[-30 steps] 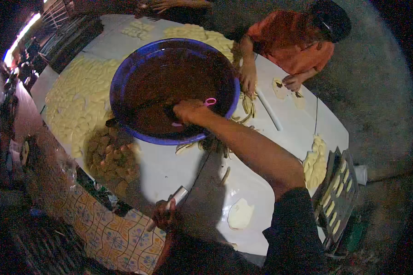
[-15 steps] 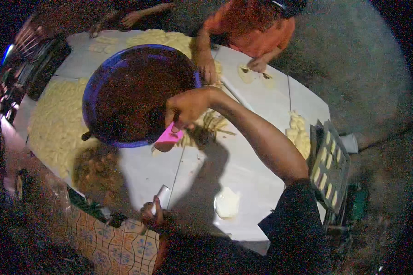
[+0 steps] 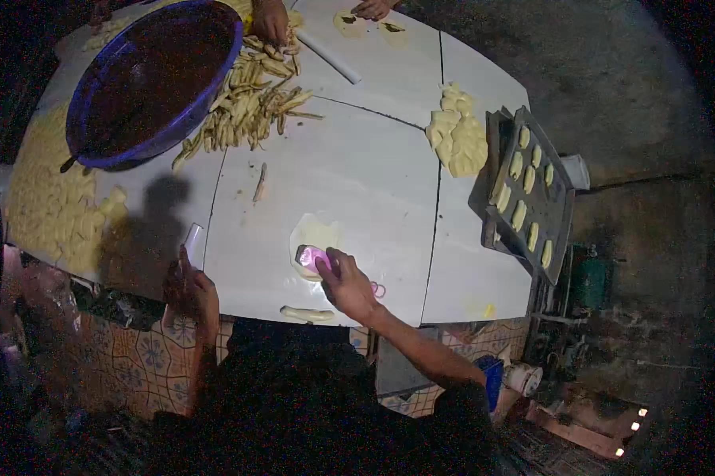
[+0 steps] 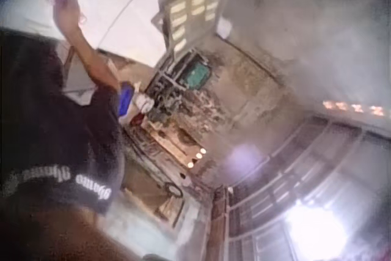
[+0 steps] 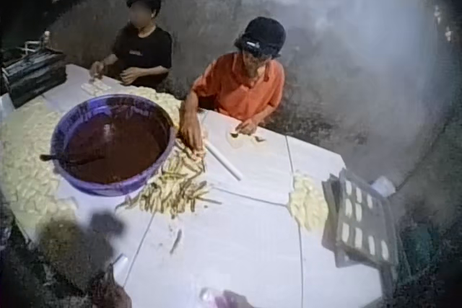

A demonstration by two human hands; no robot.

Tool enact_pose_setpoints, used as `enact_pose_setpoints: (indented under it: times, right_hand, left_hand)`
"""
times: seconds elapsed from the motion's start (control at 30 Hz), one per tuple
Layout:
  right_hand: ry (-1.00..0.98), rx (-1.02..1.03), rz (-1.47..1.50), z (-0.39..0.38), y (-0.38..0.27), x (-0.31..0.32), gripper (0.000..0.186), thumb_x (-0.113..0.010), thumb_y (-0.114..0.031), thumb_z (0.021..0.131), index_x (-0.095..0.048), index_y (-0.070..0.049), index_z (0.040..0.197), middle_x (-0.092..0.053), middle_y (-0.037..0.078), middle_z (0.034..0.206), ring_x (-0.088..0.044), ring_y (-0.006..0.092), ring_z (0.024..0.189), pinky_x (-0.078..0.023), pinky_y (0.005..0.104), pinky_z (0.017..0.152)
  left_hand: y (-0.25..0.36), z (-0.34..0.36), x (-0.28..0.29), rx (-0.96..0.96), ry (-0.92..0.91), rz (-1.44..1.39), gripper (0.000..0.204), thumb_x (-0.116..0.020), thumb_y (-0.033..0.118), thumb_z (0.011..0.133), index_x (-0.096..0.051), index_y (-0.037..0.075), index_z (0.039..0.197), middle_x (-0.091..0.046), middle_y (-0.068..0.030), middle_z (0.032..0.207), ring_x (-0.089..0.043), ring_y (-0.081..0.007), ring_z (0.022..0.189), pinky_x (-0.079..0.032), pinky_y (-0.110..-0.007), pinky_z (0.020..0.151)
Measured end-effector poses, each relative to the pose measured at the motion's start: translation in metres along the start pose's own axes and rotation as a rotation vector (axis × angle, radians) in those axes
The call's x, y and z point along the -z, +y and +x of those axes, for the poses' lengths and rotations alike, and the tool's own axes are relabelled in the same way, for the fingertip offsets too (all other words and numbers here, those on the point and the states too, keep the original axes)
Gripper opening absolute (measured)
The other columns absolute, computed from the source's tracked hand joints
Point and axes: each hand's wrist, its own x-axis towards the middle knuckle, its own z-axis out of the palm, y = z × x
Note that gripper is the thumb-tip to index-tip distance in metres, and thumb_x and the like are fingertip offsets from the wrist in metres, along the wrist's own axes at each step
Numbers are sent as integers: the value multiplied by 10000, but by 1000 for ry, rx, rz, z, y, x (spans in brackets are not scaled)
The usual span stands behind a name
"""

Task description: The person flattens portions of dough, spreads chocolate filling over them using a spatula, adds banana slices, rolls the dough by hand, and arranges the rolled pastries onto a baking tray.

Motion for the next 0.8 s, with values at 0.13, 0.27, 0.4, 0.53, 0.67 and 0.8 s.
enact_pose_setpoints:
  times: [0.13, 0.27, 0.4, 0.53, 0.67, 0.8]
  right_hand:
    - [-188, -201, -113, -4, -28, 23, 465, -683, -198, 880, -579, -57, 1310, -532, 189, 1293, -627, 384, 984, -613, 462, 737]
    - [-630, -288, -198, 6, -11, 62, 430, -650, -328, 927, -625, -132, 1308, -535, 161, 1316, -662, 387, 928, -573, 468, 816]
    - [-539, -227, 115, 5, 64, 105, 261, -674, -191, 890, -749, -101, 1124, -678, 207, 1040, -653, 417, 960, -533, 468, 829]
    - [-198, -186, -310, 54, 64, 124, 368, -667, -353, 920, -734, -39, 1100, -715, 222, 903, -701, 357, 840, -539, 456, 752]
    - [-183, -324, 187, 177, 0, 40, 386, -673, -425, 893, -708, -43, 929, -708, 212, 902, -680, 401, 917, -537, 523, 776]
    - [131, -158, 119, 235, -43, -50, 262, -656, -233, 882, -603, -52, 1064, -675, 229, 945, -666, 421, 897, -559, 538, 734]
  left_hand:
    - [-13, -15, -5, -9, 39, 13, 589, -628, 65, 843, -601, 241, 1405, -651, -120, 1213, -612, -324, 1087, -458, -472, 923]
    - [-2, -4, 2, -1, 28, 77, 572, -640, 101, 848, -611, 240, 1401, -648, -118, 1210, -605, -320, 1108, -457, -465, 956]
    - [-19, -17, -16, 147, -69, -54, 557, -643, 97, 849, -609, 221, 1391, -618, -143, 1231, -593, -348, 1126, -445, -506, 1007]
    - [12, 5, 5, 39, -137, -50, 606, -607, 93, 877, -521, 212, 1466, -592, -169, 1221, -572, -363, 1115, -438, -525, 971]
    - [-1, 5, 16, 39, -143, 8, 595, -611, 104, 872, -528, 201, 1453, -591, -179, 1232, -560, -373, 1131, -434, -522, 981]
    - [-16, 15, 3, 52, -174, 28, 591, -624, 95, 851, -549, 189, 1430, -596, -173, 1237, -560, -372, 1136, -436, -524, 981]
